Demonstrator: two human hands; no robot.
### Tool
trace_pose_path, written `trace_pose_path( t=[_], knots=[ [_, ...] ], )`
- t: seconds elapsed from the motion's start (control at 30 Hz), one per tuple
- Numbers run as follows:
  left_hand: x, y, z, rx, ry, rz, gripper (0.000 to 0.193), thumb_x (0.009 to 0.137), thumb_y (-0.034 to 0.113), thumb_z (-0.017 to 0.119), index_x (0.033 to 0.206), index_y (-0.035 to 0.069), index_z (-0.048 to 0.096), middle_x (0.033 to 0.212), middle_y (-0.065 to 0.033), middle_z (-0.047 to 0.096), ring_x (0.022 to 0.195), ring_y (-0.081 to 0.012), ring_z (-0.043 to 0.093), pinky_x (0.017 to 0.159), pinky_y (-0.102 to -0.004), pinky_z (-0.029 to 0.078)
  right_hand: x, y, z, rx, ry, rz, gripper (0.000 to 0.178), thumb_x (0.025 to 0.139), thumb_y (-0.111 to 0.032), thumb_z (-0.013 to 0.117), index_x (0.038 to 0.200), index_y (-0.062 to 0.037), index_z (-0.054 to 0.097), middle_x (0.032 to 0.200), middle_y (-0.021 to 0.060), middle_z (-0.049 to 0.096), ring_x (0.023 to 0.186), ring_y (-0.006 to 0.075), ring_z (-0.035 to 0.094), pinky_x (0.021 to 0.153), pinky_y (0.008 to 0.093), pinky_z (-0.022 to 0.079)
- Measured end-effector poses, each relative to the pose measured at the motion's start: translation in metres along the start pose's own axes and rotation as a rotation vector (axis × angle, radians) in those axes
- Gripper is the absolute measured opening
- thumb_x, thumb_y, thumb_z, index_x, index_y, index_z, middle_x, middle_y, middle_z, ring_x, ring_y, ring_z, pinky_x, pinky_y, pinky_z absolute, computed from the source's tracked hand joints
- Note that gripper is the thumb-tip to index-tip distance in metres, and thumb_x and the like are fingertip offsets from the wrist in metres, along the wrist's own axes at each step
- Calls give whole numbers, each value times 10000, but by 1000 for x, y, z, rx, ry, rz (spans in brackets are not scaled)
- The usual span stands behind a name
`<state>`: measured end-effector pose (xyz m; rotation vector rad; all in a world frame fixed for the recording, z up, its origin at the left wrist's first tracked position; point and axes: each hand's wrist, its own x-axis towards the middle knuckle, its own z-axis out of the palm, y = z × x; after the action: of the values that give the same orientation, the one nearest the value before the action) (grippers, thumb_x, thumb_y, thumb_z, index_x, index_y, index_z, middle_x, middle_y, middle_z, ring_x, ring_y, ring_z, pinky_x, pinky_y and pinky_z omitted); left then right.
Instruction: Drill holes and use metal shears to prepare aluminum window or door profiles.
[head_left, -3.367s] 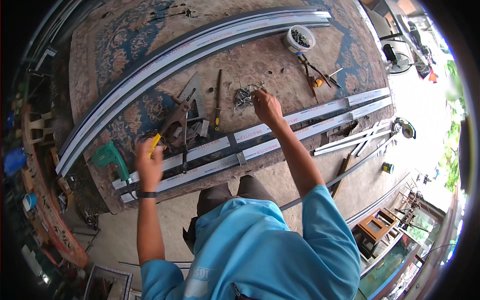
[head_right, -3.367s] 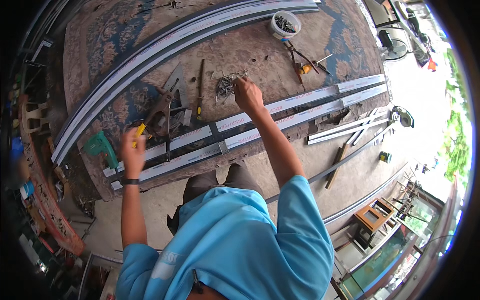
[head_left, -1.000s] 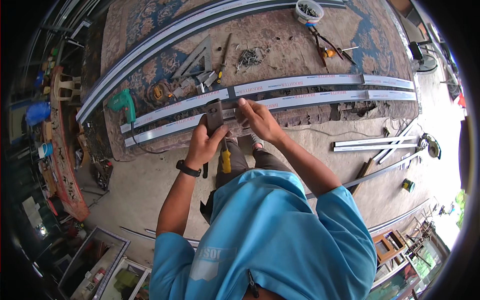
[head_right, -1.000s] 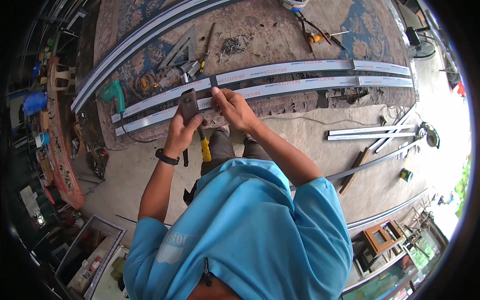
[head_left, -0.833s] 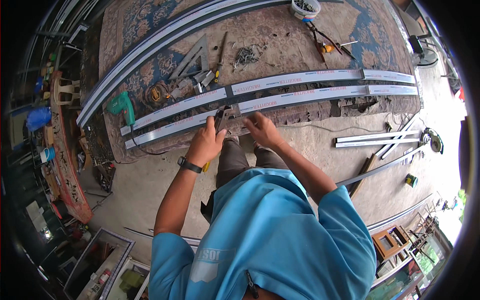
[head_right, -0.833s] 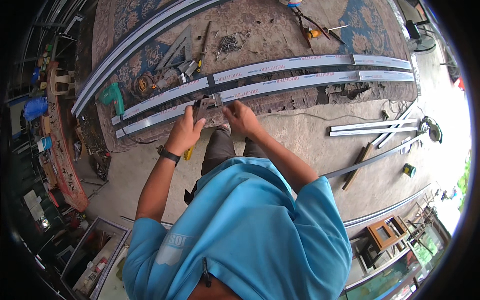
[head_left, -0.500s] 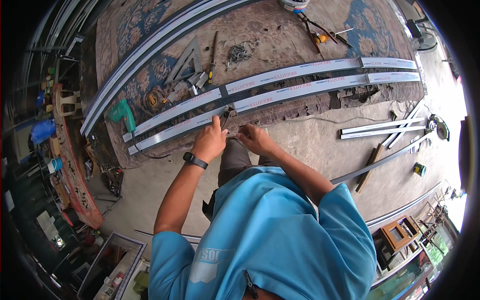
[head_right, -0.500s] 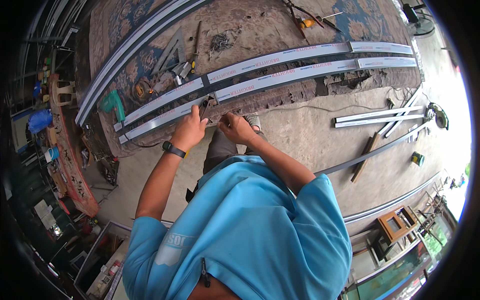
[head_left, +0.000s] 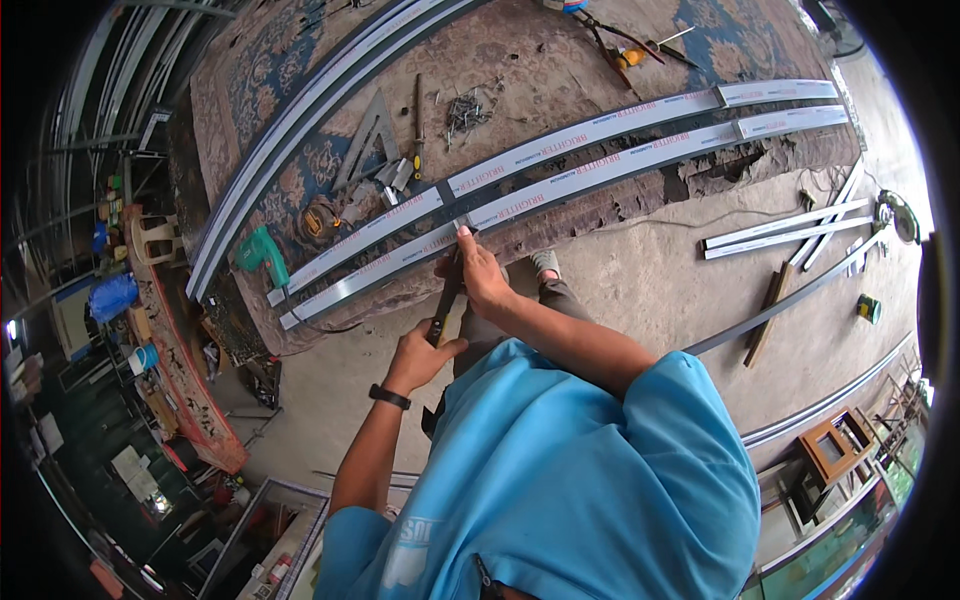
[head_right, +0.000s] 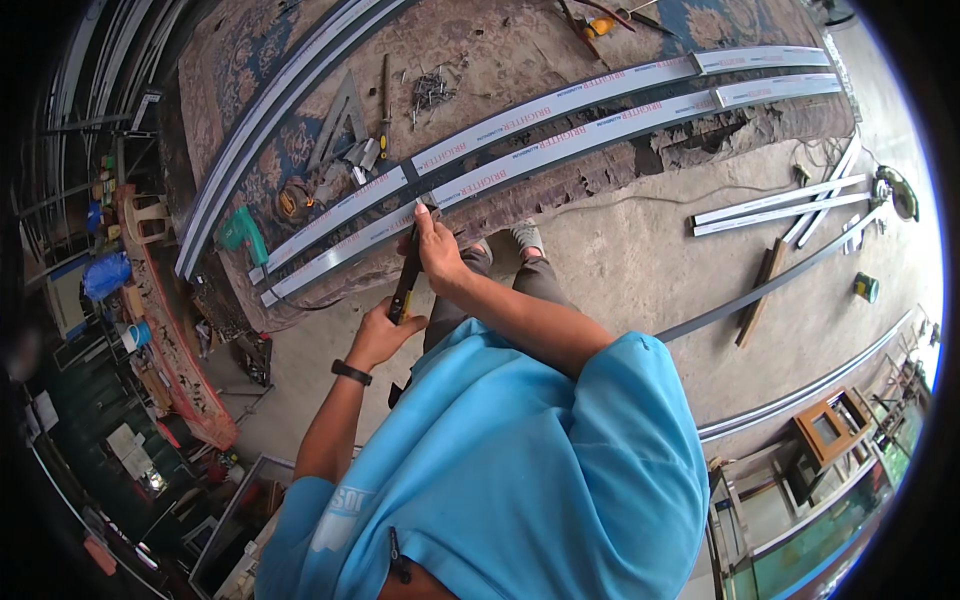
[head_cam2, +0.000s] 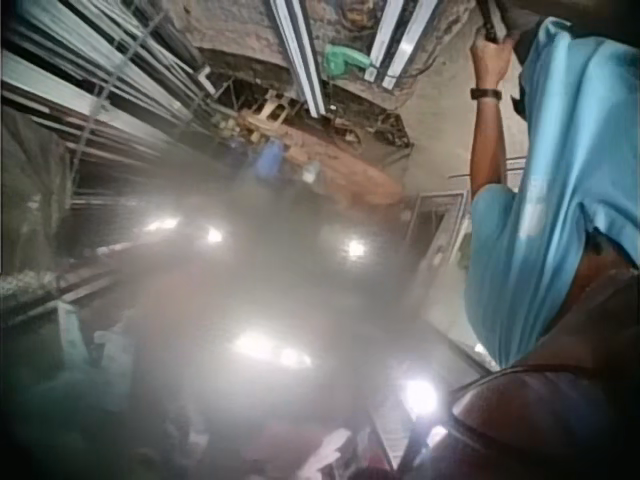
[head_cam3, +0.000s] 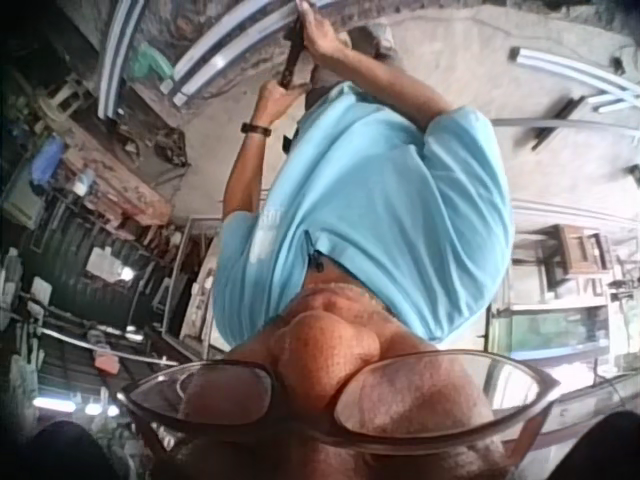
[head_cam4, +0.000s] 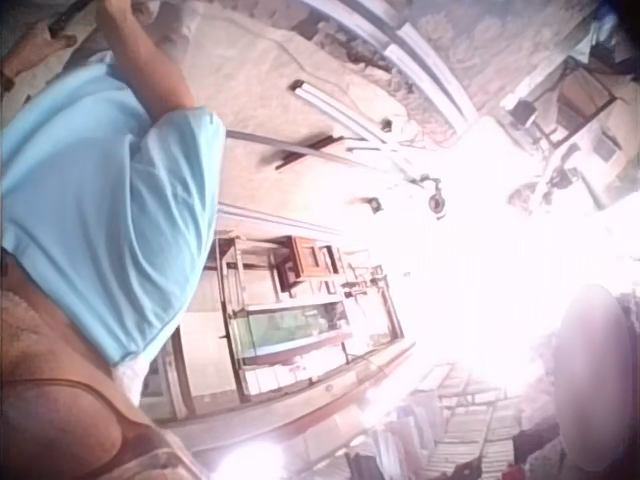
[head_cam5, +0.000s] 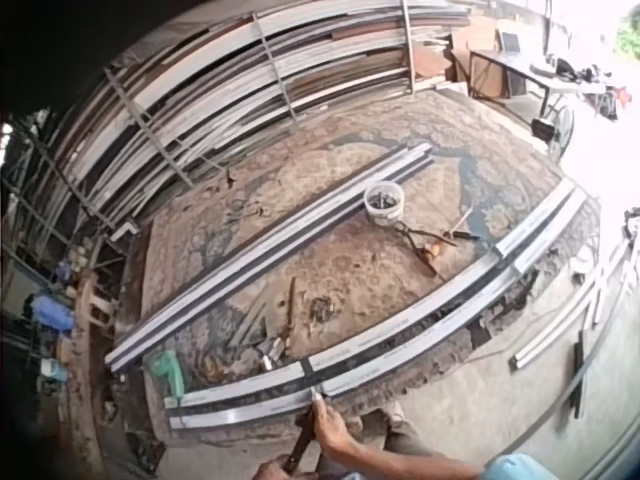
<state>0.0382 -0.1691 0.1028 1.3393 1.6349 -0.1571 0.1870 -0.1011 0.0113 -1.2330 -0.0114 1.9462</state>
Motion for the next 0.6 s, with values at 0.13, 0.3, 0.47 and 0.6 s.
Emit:
trace_pose_path(
  t=[0.13,0.3,0.47,0.6],
  knots=[
    [20,-35,21,118,225,90,455,846,392,822,1010,-2,665,726,-199,676,768,-454,678,713,-485,545,6,8,4,42,-38,33,621,1005,-656,531,1008,-43,627,832,99,658,767,213,651,709,372,506],
    [-5,50,-66,206,-90,-47,385,874,282,801,1105,6,666,828,-162,732,776,-295,734,728,-401,567,22,23,8,43,40,-76,564,1004,-622,555,953,-63,606,770,68,574,692,203,559,664,368,471],
    [5,-8,-34,-341,20,222,470,878,264,814,1194,-29,627,938,-68,729,775,-214,695,747,-383,565,4,-4,26,286,18,26,538,1004,-600,563,888,-75,589,751,65,551,689,211,539,657,365,456],
    [23,-16,-4,30,86,-30,368,859,273,827,1006,-27,671,800,-154,699,773,-287,704,739,-442,551,9,3,23,238,20,66,537,997,-591,574,864,-71,578,745,77,562,688,224,548,657,372,452]
  ],
)
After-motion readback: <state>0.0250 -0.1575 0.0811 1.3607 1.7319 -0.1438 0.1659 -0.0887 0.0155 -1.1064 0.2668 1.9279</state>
